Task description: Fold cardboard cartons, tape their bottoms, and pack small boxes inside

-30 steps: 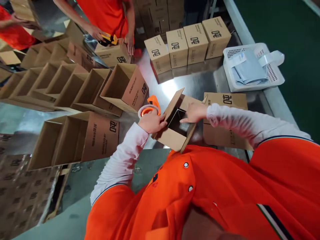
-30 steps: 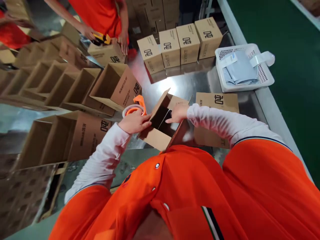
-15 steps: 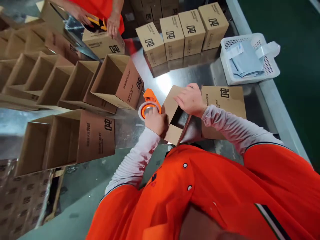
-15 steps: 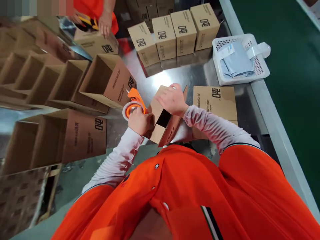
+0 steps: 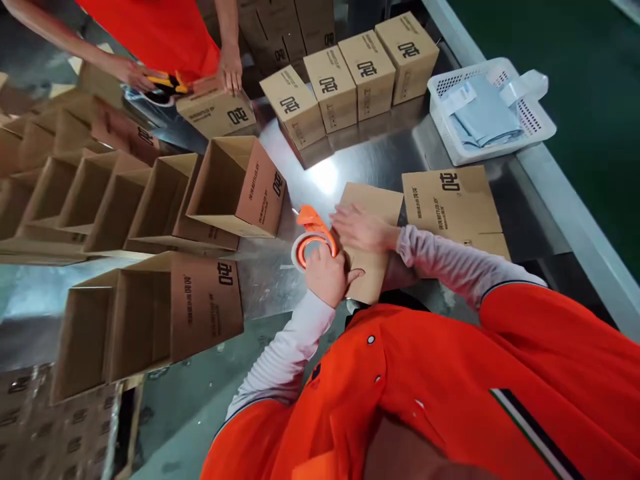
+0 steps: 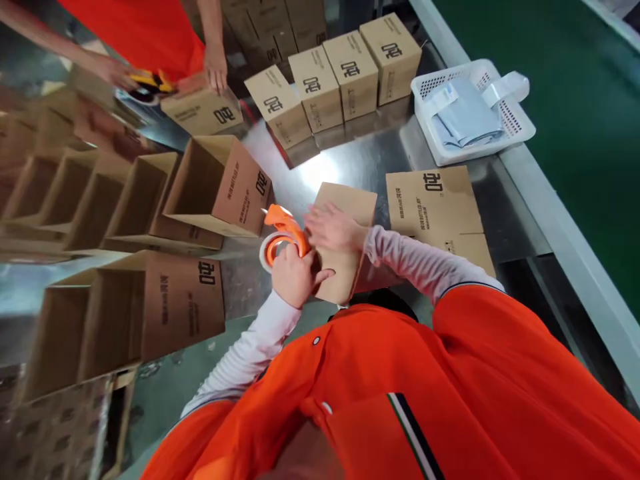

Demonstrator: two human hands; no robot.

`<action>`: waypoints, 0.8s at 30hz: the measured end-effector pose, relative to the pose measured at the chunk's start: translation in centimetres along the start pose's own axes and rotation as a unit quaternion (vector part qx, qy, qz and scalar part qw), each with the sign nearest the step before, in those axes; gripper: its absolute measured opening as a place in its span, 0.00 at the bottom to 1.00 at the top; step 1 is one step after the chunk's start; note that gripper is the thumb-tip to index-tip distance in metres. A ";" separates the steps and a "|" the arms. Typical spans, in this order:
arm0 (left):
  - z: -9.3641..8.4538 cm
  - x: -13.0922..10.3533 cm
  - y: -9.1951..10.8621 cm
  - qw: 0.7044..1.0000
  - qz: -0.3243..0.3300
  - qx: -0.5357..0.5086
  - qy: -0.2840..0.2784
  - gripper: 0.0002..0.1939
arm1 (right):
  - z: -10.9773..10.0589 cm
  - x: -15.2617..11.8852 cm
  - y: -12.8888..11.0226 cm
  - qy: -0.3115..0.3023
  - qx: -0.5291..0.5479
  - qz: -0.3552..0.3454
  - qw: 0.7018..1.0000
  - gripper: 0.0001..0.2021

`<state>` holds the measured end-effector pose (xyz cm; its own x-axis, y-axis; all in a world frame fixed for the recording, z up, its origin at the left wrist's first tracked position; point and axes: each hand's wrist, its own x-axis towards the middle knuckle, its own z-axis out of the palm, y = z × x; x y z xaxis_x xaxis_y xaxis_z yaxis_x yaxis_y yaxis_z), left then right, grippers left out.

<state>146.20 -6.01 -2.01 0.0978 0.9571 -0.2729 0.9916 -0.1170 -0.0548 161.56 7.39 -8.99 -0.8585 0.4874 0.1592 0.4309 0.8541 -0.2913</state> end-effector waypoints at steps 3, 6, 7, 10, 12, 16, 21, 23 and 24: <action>0.1 0.4 -0.4 1.000 -0.013 0.002 -0.009 0.36 | 0.5 -2.5 0.0 -0.016 -0.006 -0.111 0.994 0.34; 0.1 0.6 -0.6 1.000 -0.014 0.010 -0.018 0.37 | 0.6 -3.1 0.3 -0.031 -0.009 -0.138 0.990 0.38; 0.1 0.6 -0.7 0.999 -0.015 0.011 -0.027 0.37 | 0.5 -2.9 0.4 -0.037 -0.009 -0.137 0.990 0.38; -0.2 0.3 -1.2 0.998 -0.012 0.005 -0.061 0.39 | 0.1 -2.5 0.4 -0.054 -0.001 -0.130 0.990 0.39; -0.3 0.0 -1.7 0.997 -0.007 -0.002 -0.081 0.41 | -0.2 -2.4 0.3 -0.065 0.006 -0.128 0.990 0.41; -0.5 -1.0 -2.9 0.993 -0.006 -0.010 -0.120 0.43 | -0.8 -2.7 0.2 -0.078 0.026 -0.131 0.988 0.41; -0.3 -2.1 -3.7 0.990 -0.018 -0.014 -0.142 0.43 | -1.3 -2.6 0.1 -0.089 0.038 -0.132 0.986 0.42; -0.2 -2.2 -3.9 0.989 -0.016 -0.017 -0.144 0.43 | -1.5 -2.6 0.1 -0.097 0.038 -0.134 0.986 0.43; -0.1 -2.3 -4.0 0.989 -0.014 -0.017 -0.144 0.42 | -1.5 -2.6 0.1 -0.101 0.040 -0.134 0.985 0.43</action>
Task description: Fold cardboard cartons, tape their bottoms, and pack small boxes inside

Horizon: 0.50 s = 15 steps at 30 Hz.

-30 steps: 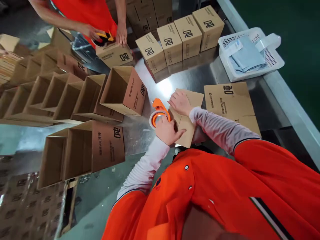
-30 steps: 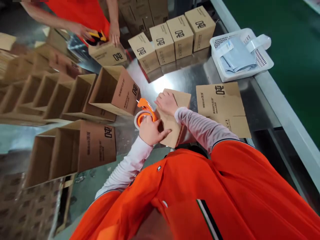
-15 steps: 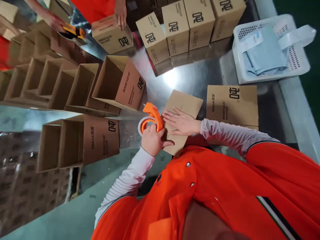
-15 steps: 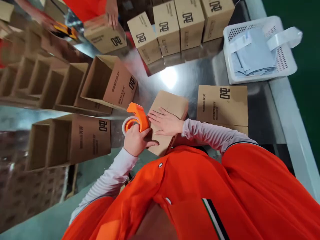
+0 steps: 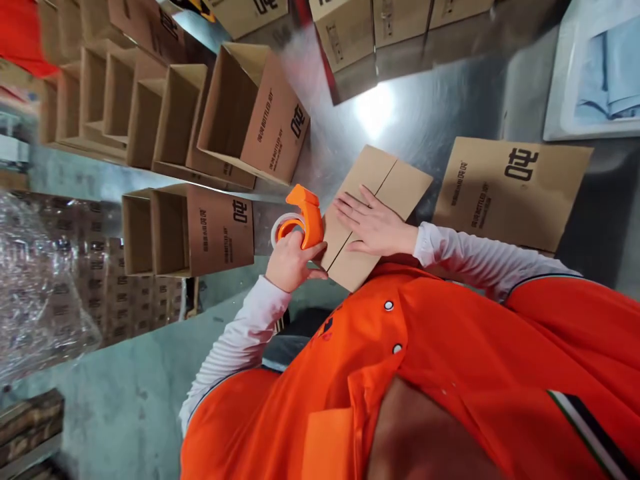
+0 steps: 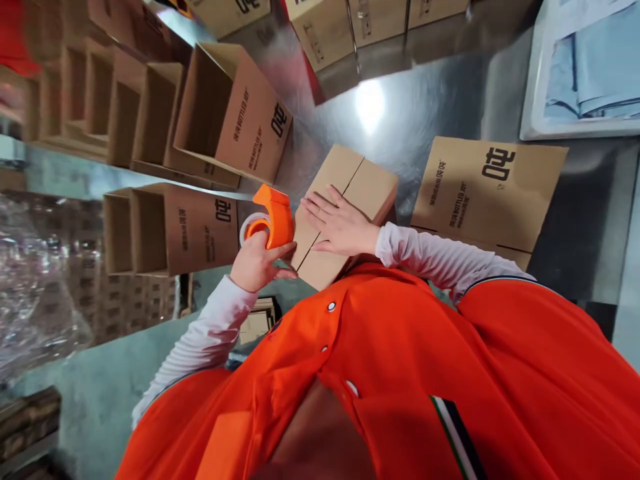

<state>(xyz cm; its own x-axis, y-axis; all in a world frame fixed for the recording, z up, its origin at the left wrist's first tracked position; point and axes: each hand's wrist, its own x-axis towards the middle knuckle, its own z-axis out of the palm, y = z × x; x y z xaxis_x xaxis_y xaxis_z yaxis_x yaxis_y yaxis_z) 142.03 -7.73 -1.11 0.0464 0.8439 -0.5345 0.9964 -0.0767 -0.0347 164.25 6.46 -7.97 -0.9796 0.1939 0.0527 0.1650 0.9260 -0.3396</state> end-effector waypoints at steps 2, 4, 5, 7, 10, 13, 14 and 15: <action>0.3 0.0 -0.2 1.000 0.002 0.003 0.006 0.40 | -0.1 0.0 0.0 0.001 0.013 0.004 1.000 0.41; 0.6 0.0 -0.3 1.000 0.004 0.005 0.014 0.38 | 0.0 0.0 0.0 0.008 0.024 0.007 1.000 0.40; 0.8 -0.1 -0.3 1.000 0.004 0.005 0.017 0.37 | 0.1 0.0 0.0 0.012 0.028 0.006 0.999 0.39; 1.0 -0.2 -0.3 1.000 0.005 0.005 0.020 0.34 | 0.2 0.0 0.1 0.023 0.036 0.004 0.999 0.39; 1.3 -0.5 0.1 1.000 0.004 0.008 0.016 0.32 | 0.3 -0.1 0.3 0.031 0.041 -0.001 0.999 0.39; 1.6 -0.9 0.3 1.000 -0.003 0.009 0.010 0.31 | 0.3 -0.1 0.6 0.031 0.039 -0.008 0.999 0.39; 1.7 -1.1 0.2 1.000 -0.004 0.004 0.010 0.30 | 0.3 -0.1 0.7 0.032 0.040 -0.010 0.999 0.39; 1.8 -1.3 0.0 1.000 -0.003 -0.003 0.014 0.30 | 0.4 -0.1 0.8 0.034 0.040 -0.014 0.999 0.39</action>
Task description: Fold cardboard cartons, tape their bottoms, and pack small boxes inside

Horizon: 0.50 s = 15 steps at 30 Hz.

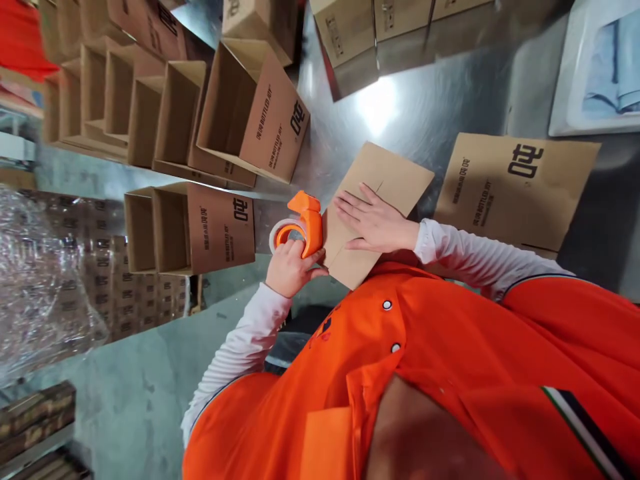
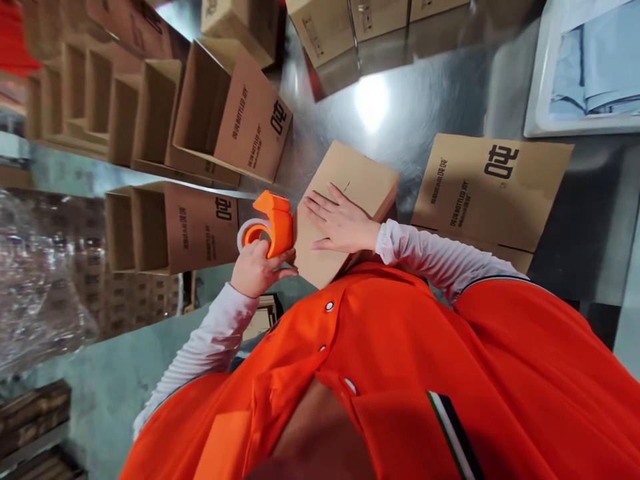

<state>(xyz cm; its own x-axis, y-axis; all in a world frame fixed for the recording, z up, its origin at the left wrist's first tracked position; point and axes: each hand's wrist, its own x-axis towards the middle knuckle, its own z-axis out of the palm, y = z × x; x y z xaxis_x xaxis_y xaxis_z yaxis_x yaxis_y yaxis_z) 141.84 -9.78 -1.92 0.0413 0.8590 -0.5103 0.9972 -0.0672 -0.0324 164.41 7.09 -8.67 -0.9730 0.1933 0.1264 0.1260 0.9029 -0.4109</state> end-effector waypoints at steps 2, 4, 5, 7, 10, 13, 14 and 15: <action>-0.3 -0.6 -0.7 0.999 0.005 -0.024 0.026 0.31 | 0.3 0.1 0.2 0.007 -0.002 -0.006 1.000 0.39; -1.6 -1.1 -1.5 0.994 -0.002 -0.058 0.087 0.39 | 0.8 0.3 0.3 0.015 -0.007 -0.010 1.000 0.40; -2.7 -1.3 -1.8 0.989 -0.011 -0.076 0.125 0.44 | 1.1 0.4 0.3 0.020 -0.009 -0.009 1.000 0.41; -6.0 -1.0 -2.0 0.974 -0.031 -0.106 0.197 0.52 | 1.5 0.6 0.2 0.025 -0.011 -0.002 1.000 0.41; -12.6 1.9 -0.8 0.956 -0.032 -0.134 0.258 0.50 | 2.0 1.0 -0.1 0.027 -0.014 0.012 0.999 0.42; -19.5 8.1 2.3 0.956 -0.021 -0.161 0.242 0.45 | 2.7 1.4 -0.3 0.047 -0.005 0.018 0.999 0.41; -21.5 10.7 3.7 0.962 -0.031 -0.163 0.217 0.45 | 2.9 1.5 -0.3 0.054 0.003 0.014 0.998 0.41; -23.2 13.5 5.1 0.968 -0.049 -0.154 0.192 0.43 | 3.1 1.6 -0.4 0.059 0.011 0.009 0.998 0.41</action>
<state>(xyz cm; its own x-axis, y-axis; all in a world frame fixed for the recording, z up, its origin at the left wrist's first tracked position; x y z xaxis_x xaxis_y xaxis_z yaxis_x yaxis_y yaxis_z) 148.93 13.25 10.96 -0.0940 0.9827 -0.1596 0.9664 0.1285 0.2224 162.21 5.87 -11.15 -0.9406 0.2551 0.2241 0.1381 0.8902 -0.4341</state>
